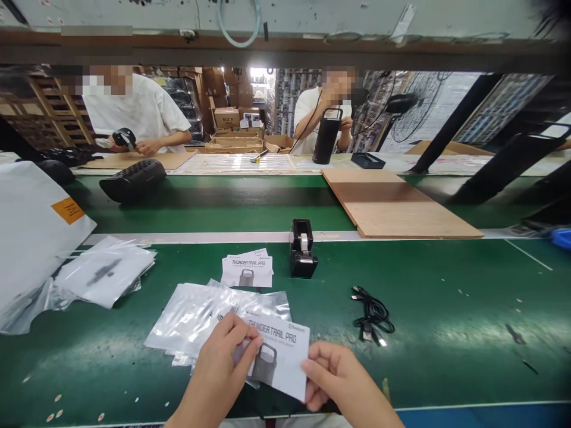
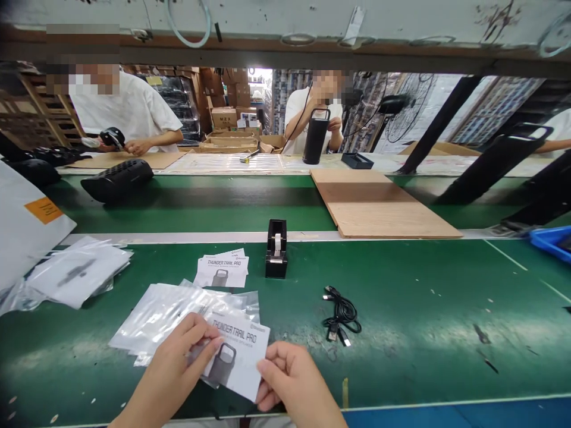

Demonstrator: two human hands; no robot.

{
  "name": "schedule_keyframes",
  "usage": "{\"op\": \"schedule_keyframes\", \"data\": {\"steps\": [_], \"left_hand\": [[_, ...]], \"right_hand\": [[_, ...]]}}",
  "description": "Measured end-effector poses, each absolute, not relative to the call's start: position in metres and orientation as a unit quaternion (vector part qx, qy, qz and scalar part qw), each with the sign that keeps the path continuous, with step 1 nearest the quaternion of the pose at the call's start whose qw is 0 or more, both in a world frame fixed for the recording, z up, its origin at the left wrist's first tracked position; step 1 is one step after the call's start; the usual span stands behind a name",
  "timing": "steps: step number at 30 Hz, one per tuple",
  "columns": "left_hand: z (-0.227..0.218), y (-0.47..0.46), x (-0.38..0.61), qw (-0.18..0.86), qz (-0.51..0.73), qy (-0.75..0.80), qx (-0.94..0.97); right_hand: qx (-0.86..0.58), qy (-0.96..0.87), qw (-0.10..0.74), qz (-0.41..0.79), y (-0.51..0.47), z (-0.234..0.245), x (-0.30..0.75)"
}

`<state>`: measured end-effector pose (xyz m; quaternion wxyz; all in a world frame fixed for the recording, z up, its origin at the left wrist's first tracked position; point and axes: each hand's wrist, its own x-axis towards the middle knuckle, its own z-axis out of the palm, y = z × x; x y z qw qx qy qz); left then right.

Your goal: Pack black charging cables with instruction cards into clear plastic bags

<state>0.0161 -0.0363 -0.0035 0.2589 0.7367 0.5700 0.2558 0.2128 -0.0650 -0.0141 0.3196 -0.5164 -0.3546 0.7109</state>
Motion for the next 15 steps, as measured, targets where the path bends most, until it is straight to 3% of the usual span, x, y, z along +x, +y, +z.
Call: {"op": "schedule_keyframes", "data": {"steps": [5,10,15], "left_hand": [[0.002,-0.041,0.023,0.314,0.265,0.559,0.720],[-0.005,-0.033,0.018,0.328,0.276,0.553,0.715],[-0.019,-0.025,0.009,0.305,0.234,0.578,0.720]], "right_hand": [[-0.565,-0.433,0.352,0.608,-0.041,-0.019,0.173],[-0.571,-0.672,0.306,0.359,-0.030,-0.004,0.161],[-0.769,-0.585,0.240,0.090,-0.030,0.006,0.253]]}}
